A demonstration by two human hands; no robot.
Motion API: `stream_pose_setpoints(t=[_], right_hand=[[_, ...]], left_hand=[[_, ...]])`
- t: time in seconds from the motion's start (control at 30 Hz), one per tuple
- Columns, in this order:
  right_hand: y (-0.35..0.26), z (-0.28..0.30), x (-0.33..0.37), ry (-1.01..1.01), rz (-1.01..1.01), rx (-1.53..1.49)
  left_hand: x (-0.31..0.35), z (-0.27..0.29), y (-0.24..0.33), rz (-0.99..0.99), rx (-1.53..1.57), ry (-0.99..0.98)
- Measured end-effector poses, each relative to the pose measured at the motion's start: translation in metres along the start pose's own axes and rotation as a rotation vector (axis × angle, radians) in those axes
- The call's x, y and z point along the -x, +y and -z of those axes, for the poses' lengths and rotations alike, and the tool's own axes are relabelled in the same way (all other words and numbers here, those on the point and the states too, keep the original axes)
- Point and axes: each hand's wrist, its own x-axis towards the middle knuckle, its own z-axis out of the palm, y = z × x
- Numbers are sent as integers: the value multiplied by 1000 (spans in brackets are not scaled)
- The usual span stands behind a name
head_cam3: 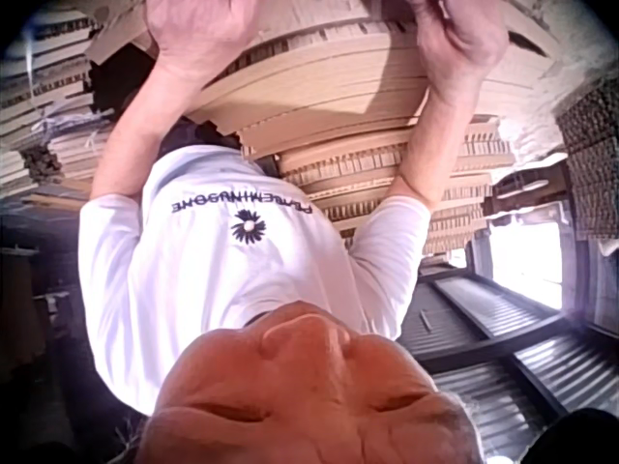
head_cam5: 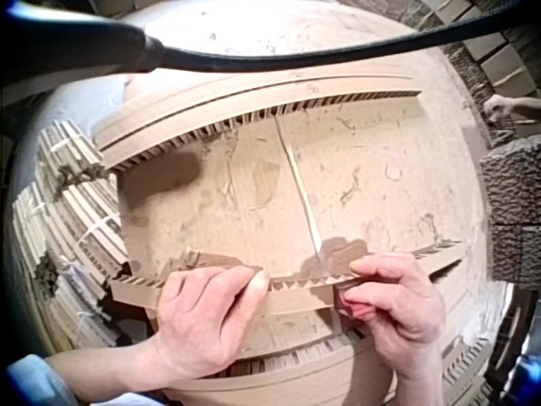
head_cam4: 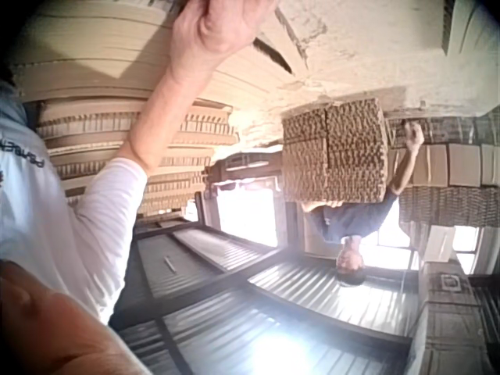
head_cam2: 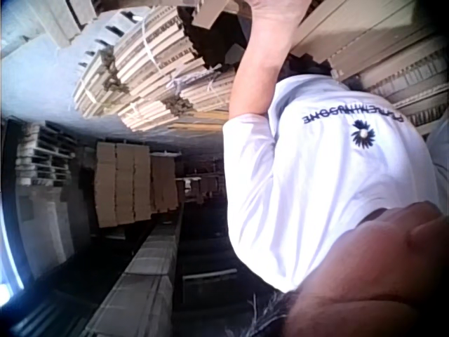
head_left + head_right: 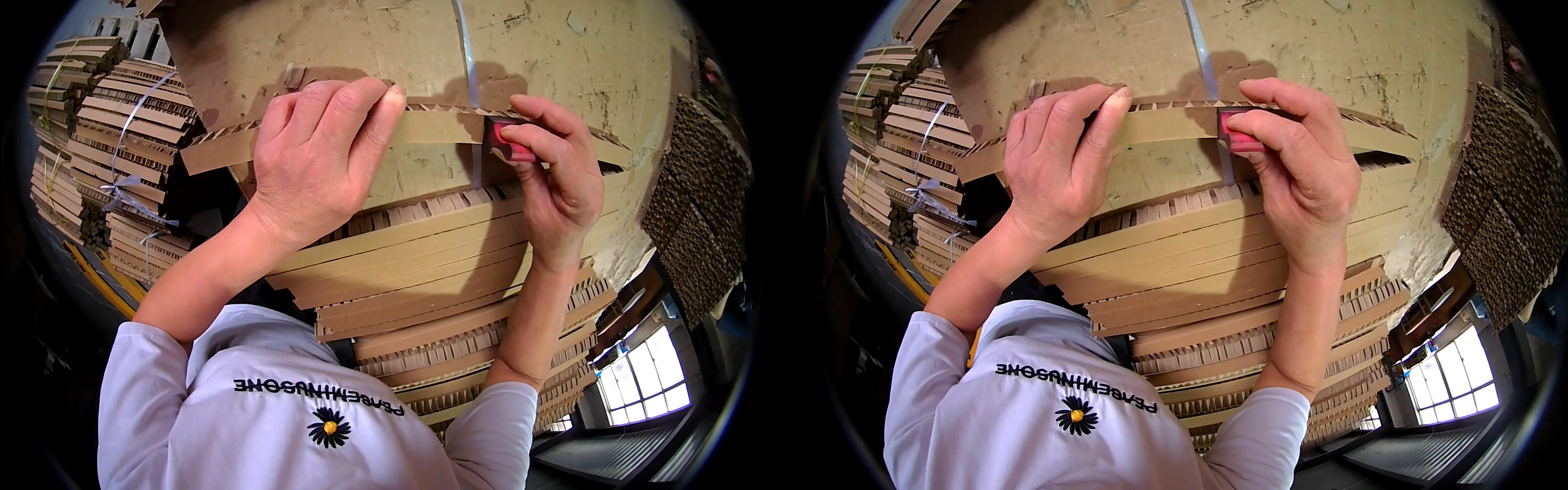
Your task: The person stacks flat cardboard pieces on a wooden worktable, wraps and ties them with white plastic straps, and secures the bundles with a handheld strapping tool. The person then uses a red eraser-like object to rub the surface of the stacked cardboard. A coworker is visible in the background handling additional cardboard.
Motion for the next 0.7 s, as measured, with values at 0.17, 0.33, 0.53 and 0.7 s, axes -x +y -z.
stream_pose_setpoints(t=[0.17,0.33,0.53,0.7], right_hand=[[3,2,-4,-22,15,8],[6,2,-5,-41,14,-23],[-1,5,-8,-66,-18,-15],[-9,10,-7,-66,44,75]], left_hand=[[-1,-1,-2,4,7,6],[-3,0,-3,5,22,-3],[-3,14,1,76,106,-117],[-9,27,1,108,236,-148]])
